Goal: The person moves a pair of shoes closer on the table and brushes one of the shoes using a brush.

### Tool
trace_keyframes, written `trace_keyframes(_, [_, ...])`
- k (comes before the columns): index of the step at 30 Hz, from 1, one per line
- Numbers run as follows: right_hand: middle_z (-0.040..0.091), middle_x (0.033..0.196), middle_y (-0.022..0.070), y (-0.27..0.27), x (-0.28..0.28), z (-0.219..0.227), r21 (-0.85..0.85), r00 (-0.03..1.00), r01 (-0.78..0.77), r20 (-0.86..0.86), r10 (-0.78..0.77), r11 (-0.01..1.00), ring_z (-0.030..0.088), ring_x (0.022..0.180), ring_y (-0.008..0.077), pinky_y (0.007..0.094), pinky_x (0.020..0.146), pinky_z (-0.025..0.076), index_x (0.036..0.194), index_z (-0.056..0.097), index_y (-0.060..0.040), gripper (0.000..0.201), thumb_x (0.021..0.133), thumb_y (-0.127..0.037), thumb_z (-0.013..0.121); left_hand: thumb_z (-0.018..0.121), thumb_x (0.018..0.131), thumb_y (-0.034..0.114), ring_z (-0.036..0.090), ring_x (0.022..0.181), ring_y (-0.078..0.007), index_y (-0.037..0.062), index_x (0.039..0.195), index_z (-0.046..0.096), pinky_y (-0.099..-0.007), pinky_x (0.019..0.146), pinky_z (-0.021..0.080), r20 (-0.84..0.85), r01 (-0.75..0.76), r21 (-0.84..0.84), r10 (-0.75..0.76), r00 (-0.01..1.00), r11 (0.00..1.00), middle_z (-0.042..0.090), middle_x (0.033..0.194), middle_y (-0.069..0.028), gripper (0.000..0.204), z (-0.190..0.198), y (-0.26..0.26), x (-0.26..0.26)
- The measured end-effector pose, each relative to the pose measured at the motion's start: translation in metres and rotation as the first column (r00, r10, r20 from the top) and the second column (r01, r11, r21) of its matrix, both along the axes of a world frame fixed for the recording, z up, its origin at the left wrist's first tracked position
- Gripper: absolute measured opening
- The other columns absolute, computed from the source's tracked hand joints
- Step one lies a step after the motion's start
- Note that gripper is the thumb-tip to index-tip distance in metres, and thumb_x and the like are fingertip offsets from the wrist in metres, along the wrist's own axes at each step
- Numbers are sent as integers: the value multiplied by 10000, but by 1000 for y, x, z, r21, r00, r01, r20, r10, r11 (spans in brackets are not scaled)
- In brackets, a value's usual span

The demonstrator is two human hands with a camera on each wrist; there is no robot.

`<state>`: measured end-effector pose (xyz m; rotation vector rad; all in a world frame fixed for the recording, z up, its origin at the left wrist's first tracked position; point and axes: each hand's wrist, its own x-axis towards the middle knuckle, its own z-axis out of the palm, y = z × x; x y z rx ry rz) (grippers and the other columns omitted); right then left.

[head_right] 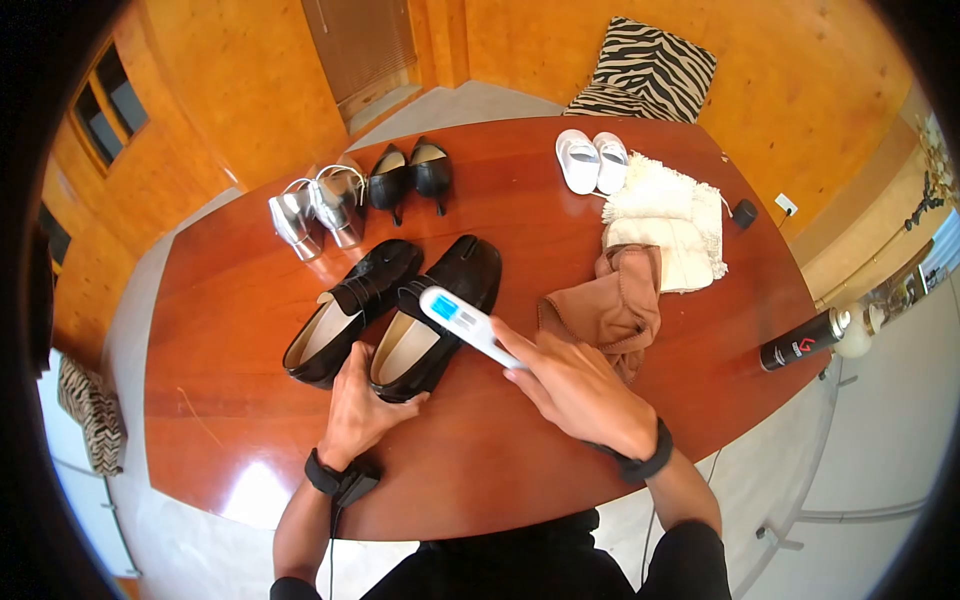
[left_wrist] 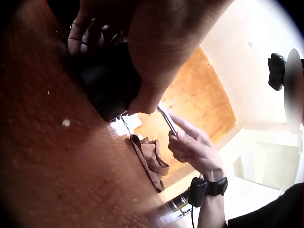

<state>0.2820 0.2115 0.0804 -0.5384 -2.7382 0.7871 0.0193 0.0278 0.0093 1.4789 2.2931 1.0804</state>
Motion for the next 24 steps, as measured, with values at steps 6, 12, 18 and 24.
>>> trace_keyframes(6, [628, 992, 236, -25, 17, 18, 130, 989, 39, 139, -57, 991, 651, 662, 424, 534, 599, 514, 1716, 451, -92, 679, 1087, -161, 698, 1034, 697, 200, 722, 975, -411, -5, 1145, 508, -467, 883, 594, 0, 24, 2, -24, 1000, 1000, 696, 1036, -230, 720, 2, 1, -1])
trace_keyframes(12, [589, 974, 239, -23, -31, -21, 284, 991, 120, 15, -130, 951, 649, 646, 430, 542, 550, 512, 1712, 430, -64, 669, 1096, -157, 675, 1027, 701, 272, 695, 1052, -477, -18, 1187, 523, -535, 934, 572, 114, 17, -58, -10, 993, 998, 695, 1119, -281, 758, 5, 2, -1])
trace_keyframes(18, [590, 1022, 234, -1, -48, -25, 88, 944, 267, -225, -242, 960, 648, 739, 446, 542, 688, 541, 1712, 420, -53, 631, 1131, -164, 641, 1024, 707, 286, 699, 1062, -478, -13, 1208, 521, -532, 942, 577, 79, 22, -53, -17, 997, 998, 701, 1132, -279, 770, 5, -1, -2])
trace_keyframes(24, [696, 1120, 273, 10, -10, -31, -209, 977, 100, -164, -136, 973, 699, 913, 460, 505, 846, 555, 1720, 423, -59, 618, 1156, -214, 624, 1027, 706, 289, 695, 1069, -472, -16, 1219, 522, -530, 949, 574, 94, 28, -61, -22, 995, 998, 695, 1133, -276, 782, 3, 0, -4])
